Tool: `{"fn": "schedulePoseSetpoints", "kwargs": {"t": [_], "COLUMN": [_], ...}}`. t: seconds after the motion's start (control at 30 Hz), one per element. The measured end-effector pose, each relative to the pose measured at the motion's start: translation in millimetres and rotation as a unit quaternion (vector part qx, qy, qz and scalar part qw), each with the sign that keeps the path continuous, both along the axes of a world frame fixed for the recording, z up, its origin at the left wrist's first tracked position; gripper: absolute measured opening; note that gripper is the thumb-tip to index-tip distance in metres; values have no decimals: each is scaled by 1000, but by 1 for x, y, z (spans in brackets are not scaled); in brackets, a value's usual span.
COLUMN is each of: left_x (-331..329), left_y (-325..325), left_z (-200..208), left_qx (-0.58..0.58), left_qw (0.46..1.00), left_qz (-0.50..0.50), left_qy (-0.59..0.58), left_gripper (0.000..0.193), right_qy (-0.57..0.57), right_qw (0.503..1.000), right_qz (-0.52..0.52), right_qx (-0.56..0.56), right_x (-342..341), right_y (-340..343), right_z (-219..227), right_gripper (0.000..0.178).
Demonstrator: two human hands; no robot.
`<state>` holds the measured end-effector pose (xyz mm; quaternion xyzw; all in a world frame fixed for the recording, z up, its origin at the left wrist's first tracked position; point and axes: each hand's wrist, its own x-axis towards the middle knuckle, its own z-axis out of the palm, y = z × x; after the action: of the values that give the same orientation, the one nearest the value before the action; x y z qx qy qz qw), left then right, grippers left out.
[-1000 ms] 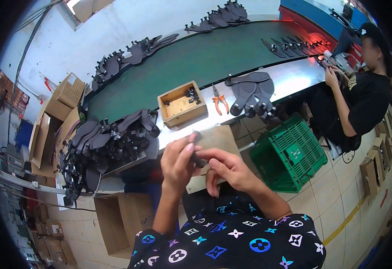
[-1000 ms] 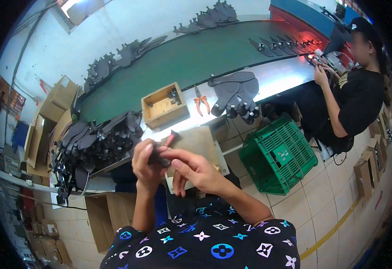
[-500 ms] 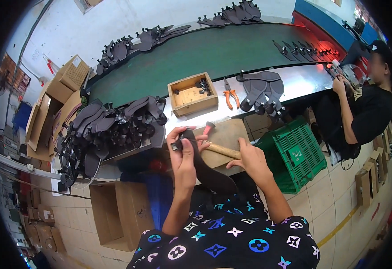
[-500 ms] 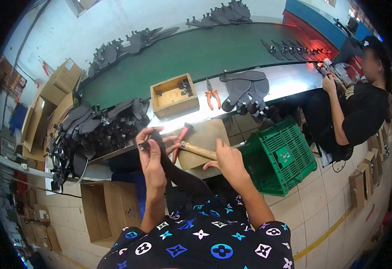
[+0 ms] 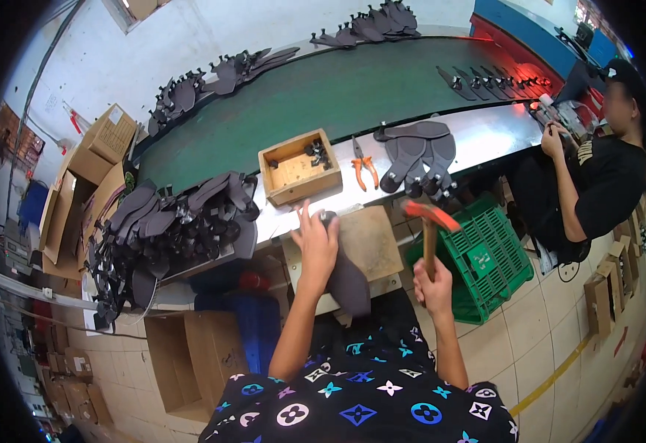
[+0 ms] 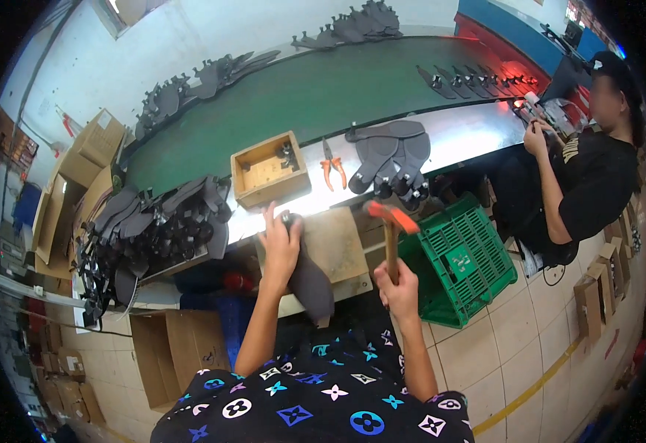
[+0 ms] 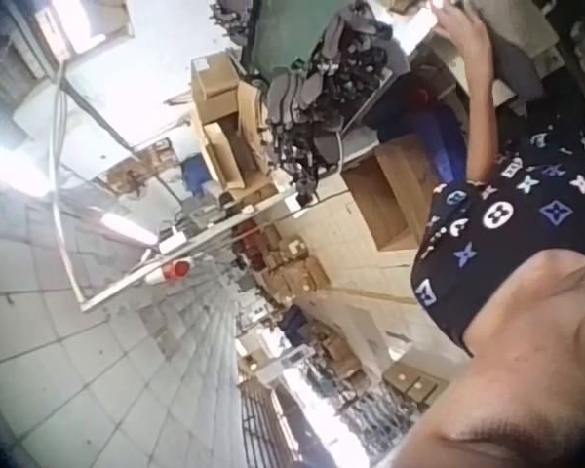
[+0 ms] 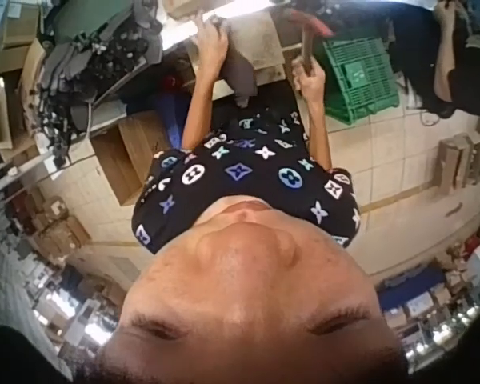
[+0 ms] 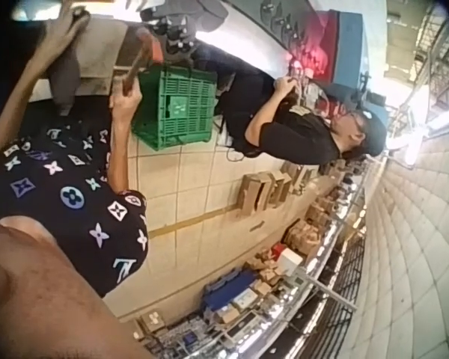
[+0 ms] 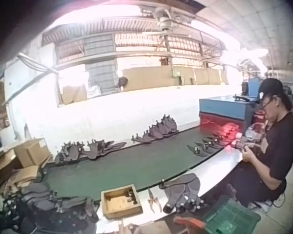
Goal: Assembling and hammering components of a shoe sole at a manufacturing station.
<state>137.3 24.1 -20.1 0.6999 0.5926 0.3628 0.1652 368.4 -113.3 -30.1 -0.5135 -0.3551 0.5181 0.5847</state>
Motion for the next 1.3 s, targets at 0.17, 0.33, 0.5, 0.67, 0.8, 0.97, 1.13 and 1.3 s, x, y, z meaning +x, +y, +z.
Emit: {"fn": "schedulePoseSetpoints", "kwargs": {"t": [0.17, 0.33, 0.5, 0.67, 0.8, 0.97, 1.13, 1.3], "left_x": [-1, -20, -21, -29, -15, -9, -19, -25], "left_y": [26, 145, 202, 183, 110, 4, -52, -64], "left_z": [19, 32, 23, 32, 72, 129, 142, 126], "left_qx": [62, 102, -13, 58, 170, 404, 461, 436], "left_qw": [996, 995, 989, 994, 979, 897, 845, 851], "left_qz": [-11, -8, -69, -93, -109, -181, -266, -291], "left_qy": [65, 16, 131, 28, -20, -5, 57, 41], "left_gripper": [59, 18, 13, 13, 12, 25, 32, 29], "right_qy": [-174, -18, -48, -4, -97, -83, -8, 21], "right_qw": [962, 975, 969, 966, 961, 973, 963, 977], "right_qz": [-186, -187, -113, -104, -65, 20, 178, 152], "right_qx": [97, 119, 213, 237, 249, 212, 200, 148], "right_x": [12, 8, 6, -12, -3, -30, -47, -63], "right_y": [-22, -14, -11, -8, 14, 48, 55, 41], "right_z": [-12, 49, 66, 91, 97, 122, 137, 148], "right_gripper": [17, 15, 26, 34, 46, 46, 35, 21]}}
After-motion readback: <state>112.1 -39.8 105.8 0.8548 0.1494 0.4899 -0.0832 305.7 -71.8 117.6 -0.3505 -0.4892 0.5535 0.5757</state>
